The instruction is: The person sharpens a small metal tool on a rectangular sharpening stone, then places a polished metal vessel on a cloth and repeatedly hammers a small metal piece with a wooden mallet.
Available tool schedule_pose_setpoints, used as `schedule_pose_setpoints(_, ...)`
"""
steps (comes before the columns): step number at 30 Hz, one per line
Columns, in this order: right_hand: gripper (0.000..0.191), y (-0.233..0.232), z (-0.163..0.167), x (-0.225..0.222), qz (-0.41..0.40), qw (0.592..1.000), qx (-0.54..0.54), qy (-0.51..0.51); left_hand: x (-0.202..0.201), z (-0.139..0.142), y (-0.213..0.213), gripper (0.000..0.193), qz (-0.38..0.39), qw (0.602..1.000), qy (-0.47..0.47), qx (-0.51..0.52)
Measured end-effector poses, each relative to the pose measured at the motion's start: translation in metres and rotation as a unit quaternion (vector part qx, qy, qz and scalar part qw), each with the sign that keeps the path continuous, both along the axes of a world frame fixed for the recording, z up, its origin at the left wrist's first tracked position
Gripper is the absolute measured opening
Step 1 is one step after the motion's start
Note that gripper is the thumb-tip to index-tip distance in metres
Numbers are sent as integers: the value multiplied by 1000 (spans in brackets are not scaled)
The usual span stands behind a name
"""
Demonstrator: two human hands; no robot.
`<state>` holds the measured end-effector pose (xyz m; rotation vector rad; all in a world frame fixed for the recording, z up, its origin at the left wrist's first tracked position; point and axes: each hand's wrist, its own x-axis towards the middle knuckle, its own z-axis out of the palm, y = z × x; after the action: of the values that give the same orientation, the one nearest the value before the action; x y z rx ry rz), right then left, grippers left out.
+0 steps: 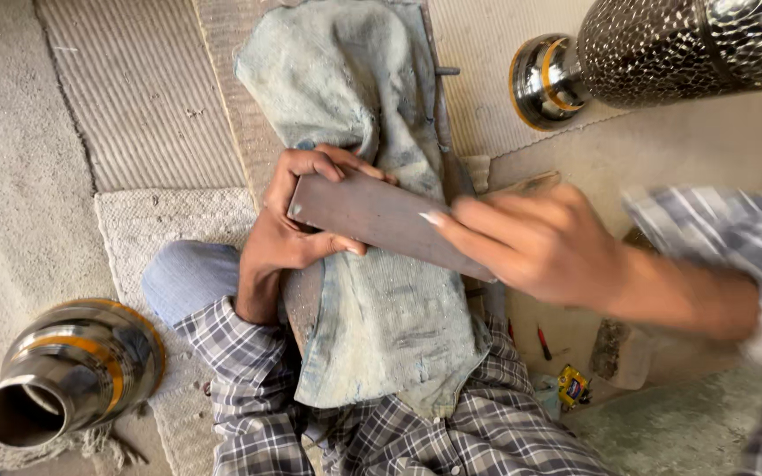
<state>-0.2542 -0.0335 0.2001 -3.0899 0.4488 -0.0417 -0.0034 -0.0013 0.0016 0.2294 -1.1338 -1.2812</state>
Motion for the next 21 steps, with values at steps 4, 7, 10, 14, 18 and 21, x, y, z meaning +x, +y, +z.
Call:
schedule_pose_setpoints(4, 28, 23, 31, -7, -65, 998, 8, 15, 0, 1, -2, 69, 15, 1000, -21, -5)
schedule_pose_setpoints(7, 28, 7, 11, 6, -10, 1000, 0, -11, 0, 4, 1, 67, -1, 1000, 12, -2)
schedule_pose_setpoints(10, 27, -11, -10, 15, 39, 999, -20, 16, 0, 8, 3, 67, 24, 999, -19, 38)
schedule_pose_setpoints(14, 28, 11, 12, -9, -18, 1000, -1, -13, 0, 9, -5, 72, 4, 1000, -9, -11)
schedule_pose_setpoints(18, 30, 26, 14, -25, -43, 999, 14, 5, 4, 11, 0, 71, 5, 1000, -17, 12)
schedule_pose_setpoints(21, 30, -2, -19, -10, 26, 1000, -6, 3, 5, 14, 4, 70, 12, 999, -26, 24)
